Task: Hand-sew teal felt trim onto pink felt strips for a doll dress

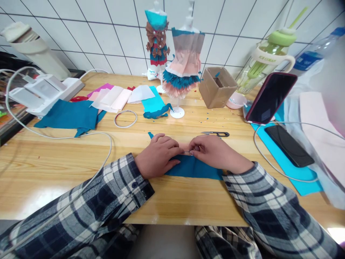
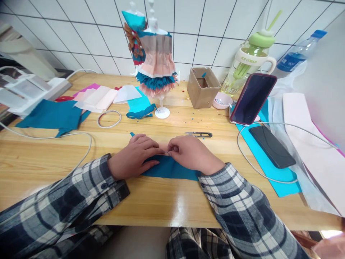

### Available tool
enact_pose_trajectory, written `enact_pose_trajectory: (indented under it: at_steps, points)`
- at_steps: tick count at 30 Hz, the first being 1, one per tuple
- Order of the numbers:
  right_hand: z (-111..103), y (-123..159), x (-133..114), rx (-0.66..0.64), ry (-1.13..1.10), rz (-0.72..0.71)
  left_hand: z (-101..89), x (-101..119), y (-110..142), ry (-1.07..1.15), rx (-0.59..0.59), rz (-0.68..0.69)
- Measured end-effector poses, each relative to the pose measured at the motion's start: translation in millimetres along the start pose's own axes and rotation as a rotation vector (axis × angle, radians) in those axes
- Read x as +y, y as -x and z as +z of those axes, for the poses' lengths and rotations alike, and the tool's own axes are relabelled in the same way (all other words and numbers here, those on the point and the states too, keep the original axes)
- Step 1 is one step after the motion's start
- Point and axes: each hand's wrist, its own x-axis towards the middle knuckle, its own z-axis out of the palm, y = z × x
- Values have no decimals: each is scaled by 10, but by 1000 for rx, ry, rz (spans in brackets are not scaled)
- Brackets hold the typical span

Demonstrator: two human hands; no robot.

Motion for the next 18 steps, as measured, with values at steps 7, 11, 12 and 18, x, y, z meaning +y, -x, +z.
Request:
enact_pose_trajectory:
  at_steps: [7,11,12,18]
  points:
    - [81,-22,-18,-31,-70,42,-27,18,-13,56,9,-36]
    - [113,-31,-23,-21,-18,65,-31,27,-12,-3,0,-3]
    - [119,-33,-19,-19,-15,77,-30,31,-12,-31,4,4]
    - [145,-42,8,-22,-23,90,-16,44,-12,-175,19,71]
